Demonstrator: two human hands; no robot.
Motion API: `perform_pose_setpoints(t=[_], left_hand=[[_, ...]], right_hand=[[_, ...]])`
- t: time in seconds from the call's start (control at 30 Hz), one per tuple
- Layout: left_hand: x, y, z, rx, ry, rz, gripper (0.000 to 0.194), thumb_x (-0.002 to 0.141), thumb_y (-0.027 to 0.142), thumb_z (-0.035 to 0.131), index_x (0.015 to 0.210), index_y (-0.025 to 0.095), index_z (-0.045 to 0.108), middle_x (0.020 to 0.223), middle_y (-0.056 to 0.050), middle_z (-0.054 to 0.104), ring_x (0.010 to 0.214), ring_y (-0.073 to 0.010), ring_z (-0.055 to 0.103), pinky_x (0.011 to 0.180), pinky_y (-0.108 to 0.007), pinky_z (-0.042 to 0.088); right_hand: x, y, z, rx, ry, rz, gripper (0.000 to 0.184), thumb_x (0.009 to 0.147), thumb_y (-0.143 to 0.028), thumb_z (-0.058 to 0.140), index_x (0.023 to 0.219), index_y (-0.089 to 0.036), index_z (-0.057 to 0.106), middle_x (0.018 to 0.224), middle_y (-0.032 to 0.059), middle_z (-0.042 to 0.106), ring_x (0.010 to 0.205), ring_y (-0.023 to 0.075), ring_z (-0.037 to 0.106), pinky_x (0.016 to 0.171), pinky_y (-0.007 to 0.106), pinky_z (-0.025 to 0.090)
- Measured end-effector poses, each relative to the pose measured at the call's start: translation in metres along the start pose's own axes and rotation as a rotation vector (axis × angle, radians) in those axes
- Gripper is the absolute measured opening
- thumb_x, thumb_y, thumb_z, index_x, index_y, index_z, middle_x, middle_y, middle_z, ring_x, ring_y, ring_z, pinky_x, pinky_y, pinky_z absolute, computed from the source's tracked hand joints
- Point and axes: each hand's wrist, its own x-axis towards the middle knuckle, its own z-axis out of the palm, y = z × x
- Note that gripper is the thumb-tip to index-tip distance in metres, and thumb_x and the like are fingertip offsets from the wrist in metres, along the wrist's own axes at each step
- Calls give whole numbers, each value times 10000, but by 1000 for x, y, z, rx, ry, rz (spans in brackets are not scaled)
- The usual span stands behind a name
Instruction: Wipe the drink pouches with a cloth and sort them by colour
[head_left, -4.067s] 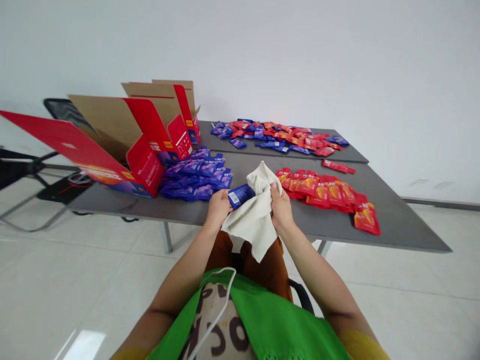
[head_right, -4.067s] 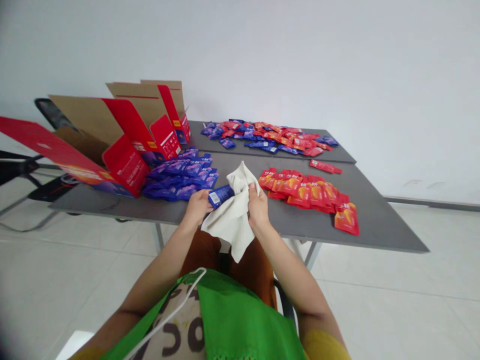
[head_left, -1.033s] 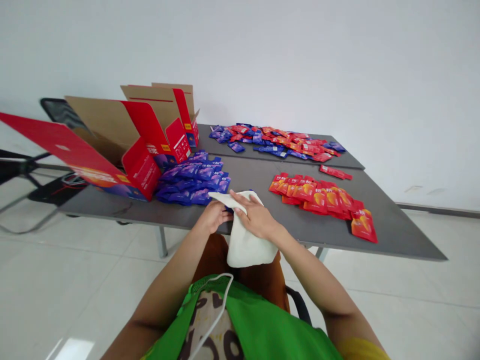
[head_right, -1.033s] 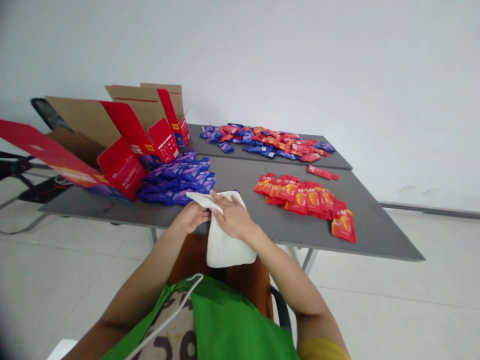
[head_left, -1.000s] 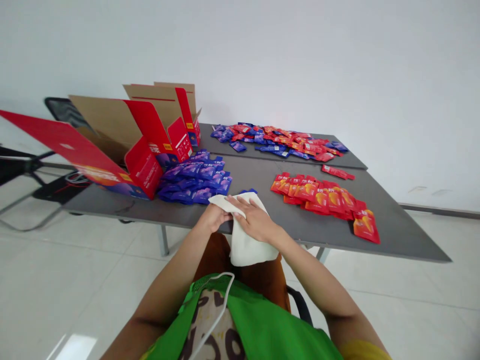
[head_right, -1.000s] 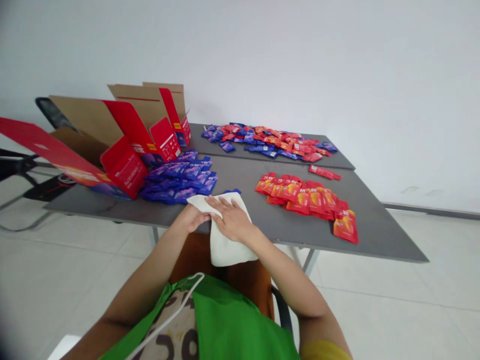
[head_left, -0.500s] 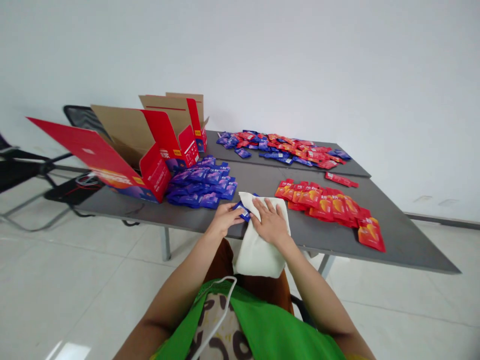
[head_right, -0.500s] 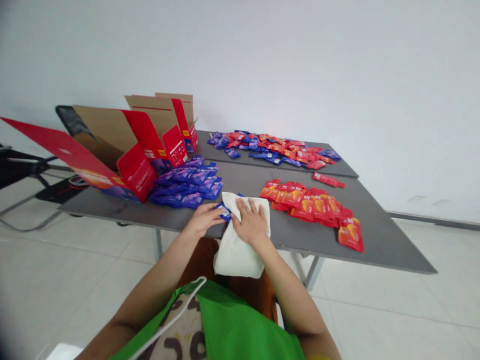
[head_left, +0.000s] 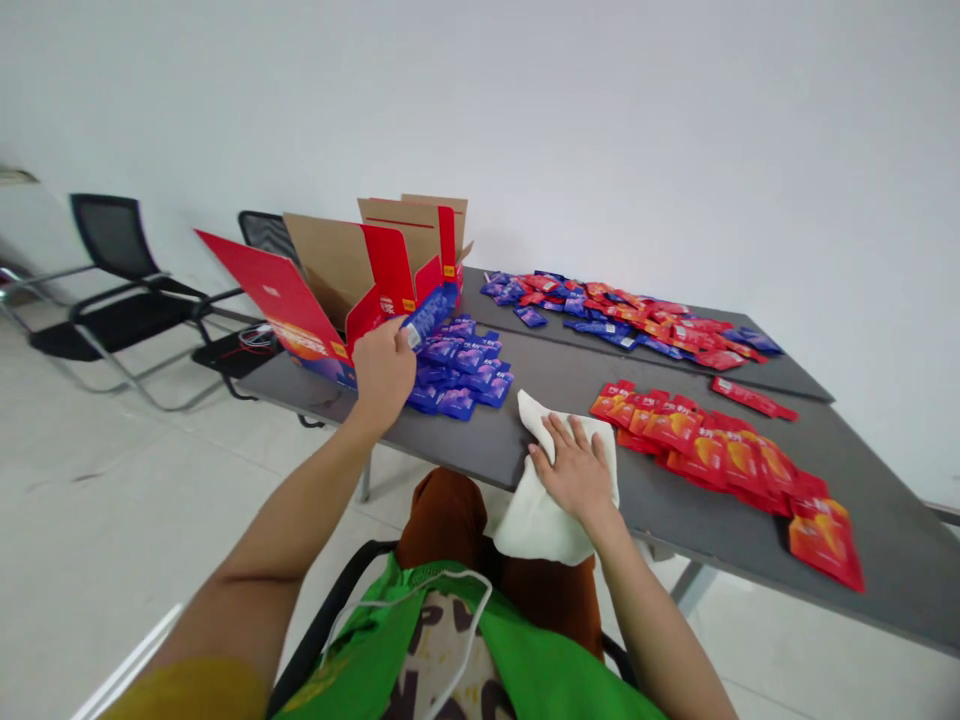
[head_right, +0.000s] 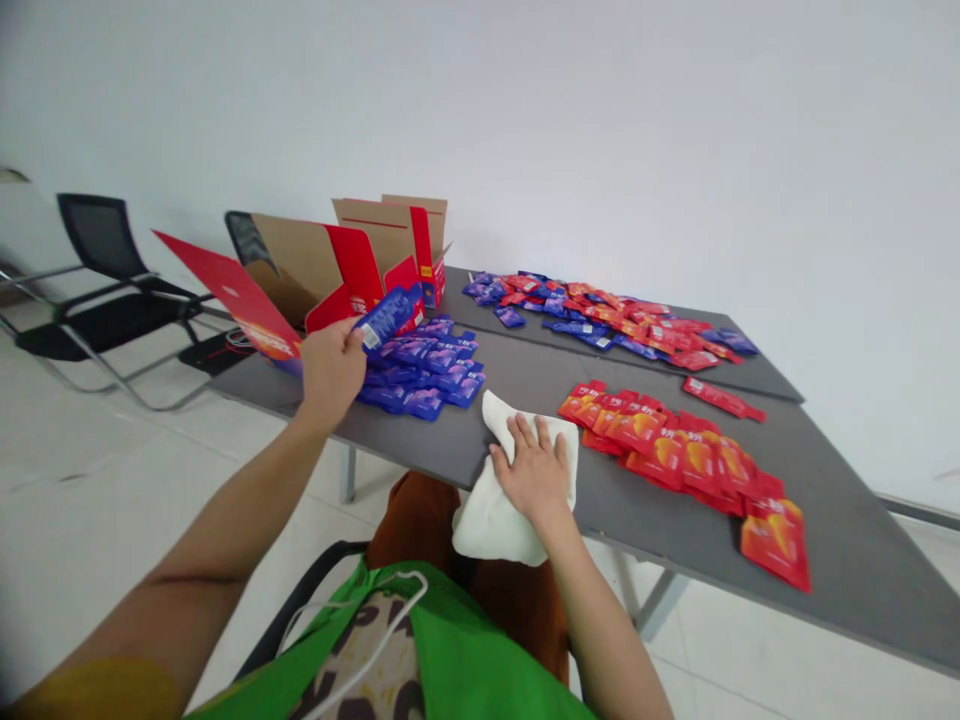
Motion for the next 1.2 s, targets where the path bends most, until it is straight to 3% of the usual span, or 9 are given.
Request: perform_pose_setpoints(t=[0.1,0.3,0.43,0.53,0.63,0.77,0.93,1.07,1.2], left_hand=[[15,-7,14,358,110,160,453,918,189,370,1324,137,564,1176,-191,665,1083,-323,625,951,-454,448],[17,-61,63,559,-149,589,509,916,153,313,1387,77,491,1382,-181,525,1218,-297,541,1114,-454,261],[8,-76,73,648,-191,605,499,925,216,313,1344,53,530,1329,-201,567,1173,-335,556,1107,-512,230],[3,-68,68,683,-168,539,552,928,378,345,1284,16,561,1293,-254,565,1096,-369,586,1010,-516,343],[3,-55,58,673,-212,553,590,921,482,335,1218,51,607,1308,-236,550,1053,-355,605,880,-445,443],[13,-43,43,639,-205,568,516,939,411,286,1129,98,649,1321,-193,552,1012,-301,631,761,-368,476],[47,-20,33,623,-209,550,443,910,329,308,914,117,696,948,-159,698,853,-278,662,702,-347,457],[88,4,47,592,-300,622,389,861,347,373,781,153,701,786,-118,707,780,-258,660,666,-312,431],[124,22,88,506,-313,686,380,840,362,393,792,177,722,791,-97,722,790,-239,660,664,-291,424]], right_hand=[[-1,0,1,5,16,-9,617,966,-565,246,1483,-243,341,1538,-1,329,1442,261,175,1150,508,94],[-1,-2,-3,12,-2,16,616,967,-555,244,1487,-236,336,1548,13,311,1447,263,156,1150,508,82],[-2,-3,-5,18,-23,24,614,966,-553,251,1491,-244,327,1555,17,295,1451,261,143,1151,510,75],[-2,-3,-5,23,-16,24,610,965,-548,262,1491,-245,326,1555,15,295,1452,259,142,1151,513,76],[-2,-2,-5,25,-13,23,607,966,-543,270,1488,-240,332,1553,12,297,1452,259,142,1152,513,79],[-3,-3,-7,38,-6,11,606,965,-545,279,1485,-240,340,1548,1,307,1451,262,148,1154,511,77],[-4,-3,-9,49,-3,0,614,965,-547,281,1485,-227,342,1549,1,299,1453,269,143,1156,506,78],[-4,-2,-9,67,-15,-12,606,975,-525,257,1487,-211,339,1546,-1,299,1458,255,131,1166,488,63],[-3,1,-9,102,-28,-24,598,984,-500,238,1487,-195,344,1543,-1,304,1459,244,134,1179,449,63]])
